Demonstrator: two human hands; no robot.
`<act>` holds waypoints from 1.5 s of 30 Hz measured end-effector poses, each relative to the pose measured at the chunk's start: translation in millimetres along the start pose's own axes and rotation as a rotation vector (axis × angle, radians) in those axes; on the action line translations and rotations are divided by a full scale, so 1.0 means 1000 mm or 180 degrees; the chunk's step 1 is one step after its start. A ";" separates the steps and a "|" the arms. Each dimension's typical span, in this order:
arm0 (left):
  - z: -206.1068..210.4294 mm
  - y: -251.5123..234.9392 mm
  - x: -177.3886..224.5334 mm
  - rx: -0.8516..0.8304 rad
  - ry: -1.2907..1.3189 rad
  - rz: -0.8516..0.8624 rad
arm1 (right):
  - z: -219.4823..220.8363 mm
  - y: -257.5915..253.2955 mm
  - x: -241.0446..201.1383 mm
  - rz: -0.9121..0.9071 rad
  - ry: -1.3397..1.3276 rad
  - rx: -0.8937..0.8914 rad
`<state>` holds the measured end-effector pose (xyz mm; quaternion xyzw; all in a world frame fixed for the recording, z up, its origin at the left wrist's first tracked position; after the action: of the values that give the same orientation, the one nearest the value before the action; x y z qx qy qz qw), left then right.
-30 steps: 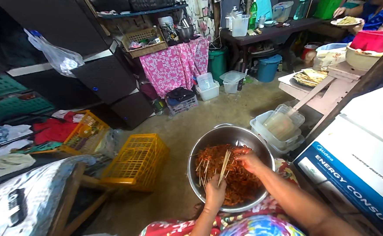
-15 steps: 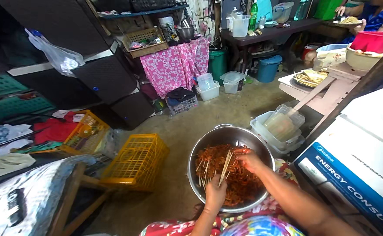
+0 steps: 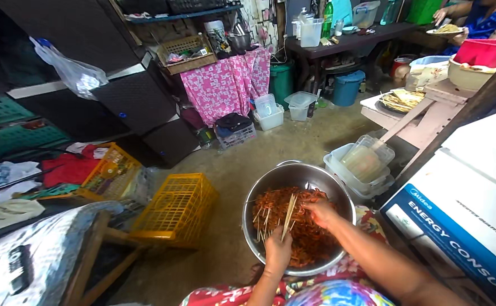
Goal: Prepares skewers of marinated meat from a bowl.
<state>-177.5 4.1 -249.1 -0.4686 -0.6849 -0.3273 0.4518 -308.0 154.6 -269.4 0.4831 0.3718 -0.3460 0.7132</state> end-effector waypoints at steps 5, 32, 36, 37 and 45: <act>-0.001 0.000 -0.001 0.0046 -0.0190 -0.0008 | 0.006 0.007 0.002 0.0095 0.0142 -0.0043; -0.001 -0.002 -0.005 -0.0002 0.0073 -0.0083 | -0.006 -0.010 0.003 0.0079 -0.0531 -0.0047; 0.003 0.000 0.000 -0.0171 0.0056 -0.0076 | -0.007 -0.007 -0.002 -0.0035 -0.0274 0.0029; 0.003 0.000 0.000 -0.0190 0.0059 -0.0077 | -0.006 -0.006 -0.004 -0.0080 -0.0121 0.0014; 0.004 0.000 -0.002 -0.0217 0.0081 -0.0126 | -0.001 -0.003 -0.006 -0.0159 0.0335 -0.0113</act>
<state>-178.5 7.1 -252.7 -0.4660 -0.6767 -0.3652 0.4376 -313.5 155.8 -266.0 0.4784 0.4268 -0.3312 0.6923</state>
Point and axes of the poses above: each hand's wrist, its own y-axis away from the middle knuckle, its own z-axis out of the palm, x = y × z, the point moved 9 cm from there along -y, towards the middle knuckle, and after that the axes turned 2 degrees about z, right-handed, at the moved point
